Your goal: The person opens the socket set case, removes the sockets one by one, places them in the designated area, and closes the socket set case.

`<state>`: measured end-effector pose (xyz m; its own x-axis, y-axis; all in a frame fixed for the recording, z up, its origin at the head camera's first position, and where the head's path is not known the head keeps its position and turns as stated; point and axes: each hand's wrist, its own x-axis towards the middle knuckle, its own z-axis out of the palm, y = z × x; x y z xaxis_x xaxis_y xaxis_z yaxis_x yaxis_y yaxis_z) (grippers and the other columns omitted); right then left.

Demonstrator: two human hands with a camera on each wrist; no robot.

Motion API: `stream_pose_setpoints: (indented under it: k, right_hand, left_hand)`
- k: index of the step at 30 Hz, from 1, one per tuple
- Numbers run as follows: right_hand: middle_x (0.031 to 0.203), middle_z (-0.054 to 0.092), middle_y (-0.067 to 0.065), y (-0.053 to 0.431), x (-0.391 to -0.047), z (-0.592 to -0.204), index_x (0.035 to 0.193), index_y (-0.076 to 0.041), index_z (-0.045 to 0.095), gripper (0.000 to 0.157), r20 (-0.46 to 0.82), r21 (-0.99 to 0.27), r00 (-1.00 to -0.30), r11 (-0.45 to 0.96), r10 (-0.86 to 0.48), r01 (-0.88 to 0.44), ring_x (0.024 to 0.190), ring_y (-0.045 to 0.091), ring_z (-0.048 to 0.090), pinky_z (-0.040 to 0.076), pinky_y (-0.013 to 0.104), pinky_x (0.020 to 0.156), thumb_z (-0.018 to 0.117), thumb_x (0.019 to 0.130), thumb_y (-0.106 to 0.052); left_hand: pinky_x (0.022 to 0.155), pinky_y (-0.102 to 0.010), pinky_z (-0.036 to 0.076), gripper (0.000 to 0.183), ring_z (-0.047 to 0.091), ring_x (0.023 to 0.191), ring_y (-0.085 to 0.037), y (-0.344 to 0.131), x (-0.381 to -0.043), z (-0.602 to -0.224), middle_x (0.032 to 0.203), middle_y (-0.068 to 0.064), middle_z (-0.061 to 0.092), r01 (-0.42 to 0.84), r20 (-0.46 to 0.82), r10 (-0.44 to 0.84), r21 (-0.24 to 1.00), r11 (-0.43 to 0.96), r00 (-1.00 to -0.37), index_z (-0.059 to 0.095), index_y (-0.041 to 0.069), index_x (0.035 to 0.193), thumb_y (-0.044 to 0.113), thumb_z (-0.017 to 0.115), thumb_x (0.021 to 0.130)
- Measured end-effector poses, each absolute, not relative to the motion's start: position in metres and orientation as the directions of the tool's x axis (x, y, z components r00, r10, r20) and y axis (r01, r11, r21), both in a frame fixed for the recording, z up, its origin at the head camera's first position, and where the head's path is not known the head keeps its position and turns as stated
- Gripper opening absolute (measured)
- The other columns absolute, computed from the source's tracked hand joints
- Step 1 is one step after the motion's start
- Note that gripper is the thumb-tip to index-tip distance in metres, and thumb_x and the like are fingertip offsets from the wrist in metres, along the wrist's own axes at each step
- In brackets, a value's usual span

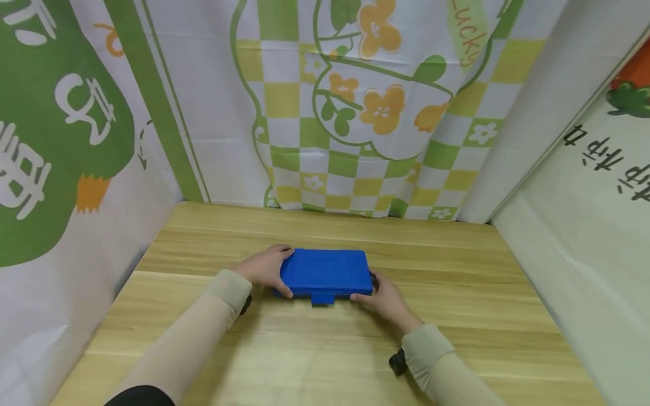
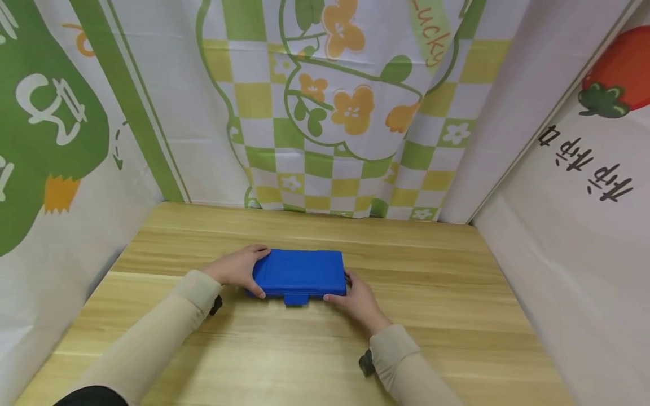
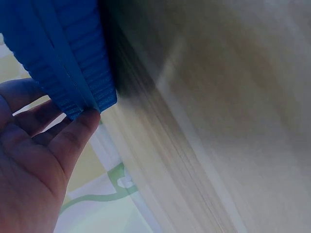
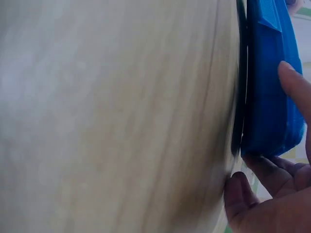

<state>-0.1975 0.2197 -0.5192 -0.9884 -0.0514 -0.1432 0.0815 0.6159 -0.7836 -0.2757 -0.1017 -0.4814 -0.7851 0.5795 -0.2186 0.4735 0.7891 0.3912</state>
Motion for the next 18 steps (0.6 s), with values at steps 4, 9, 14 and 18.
stream_pose_setpoints:
  k: [4,9,14,18]
  right_hand:
    - [0.144,0.054,0.03,0.2189,-0.1988,-0.5229,0.149,0.009,0.044,0.089,-0.09,-0.768,-0.993,0.64,-0.079,0.019,0.136,0.044,0.05,0.039,0.056,0.113,0.091,0.082,-0.024]
    - [0.138,0.057,0.029,0.2172,-0.1961,-0.5248,0.146,0.011,0.044,0.087,-0.087,-0.776,-0.992,0.63,-0.089,0.012,0.129,0.044,0.055,0.044,0.055,0.109,0.092,0.08,-0.021]
    - [0.137,0.057,0.027,0.218,-0.1956,-0.5247,0.147,0.009,0.044,0.087,-0.099,-0.784,-0.991,0.621,-0.086,0.024,0.129,0.043,0.055,0.044,0.055,0.108,0.091,0.082,-0.022]
    - [0.141,0.055,0.027,0.2204,-0.1957,-0.5245,0.147,0.008,0.044,0.086,-0.108,-0.771,-0.991,0.636,-0.077,0.034,0.132,0.044,0.052,0.042,0.057,0.109,0.091,0.082,-0.024]
  left_hand:
    - [0.116,-0.052,0.036,0.119,0.032,0.148,-0.042,-0.1035,-0.2745,-0.4846,0.161,-0.025,0.033,0.496,-0.201,0.592,0.377,0.782,-0.781,0.033,-0.004,0.159,0.049,0.094,0.071]
    - [0.116,-0.053,0.036,0.118,0.032,0.148,-0.042,-0.1047,-0.2731,-0.4856,0.161,-0.025,0.033,0.513,-0.192,0.603,0.368,0.775,-0.774,0.033,-0.005,0.158,0.049,0.093,0.072]
    - [0.115,-0.053,0.037,0.116,0.034,0.147,-0.042,-0.1069,-0.2752,-0.4838,0.161,-0.025,0.034,0.502,-0.201,0.6,0.383,0.776,-0.775,0.033,-0.004,0.159,0.05,0.091,0.073]
    - [0.114,-0.055,0.038,0.115,0.035,0.147,-0.043,-0.1089,-0.2778,-0.4816,0.161,-0.025,0.034,0.469,-0.208,0.596,0.442,0.765,-0.776,0.034,-0.002,0.159,0.05,0.09,0.074]
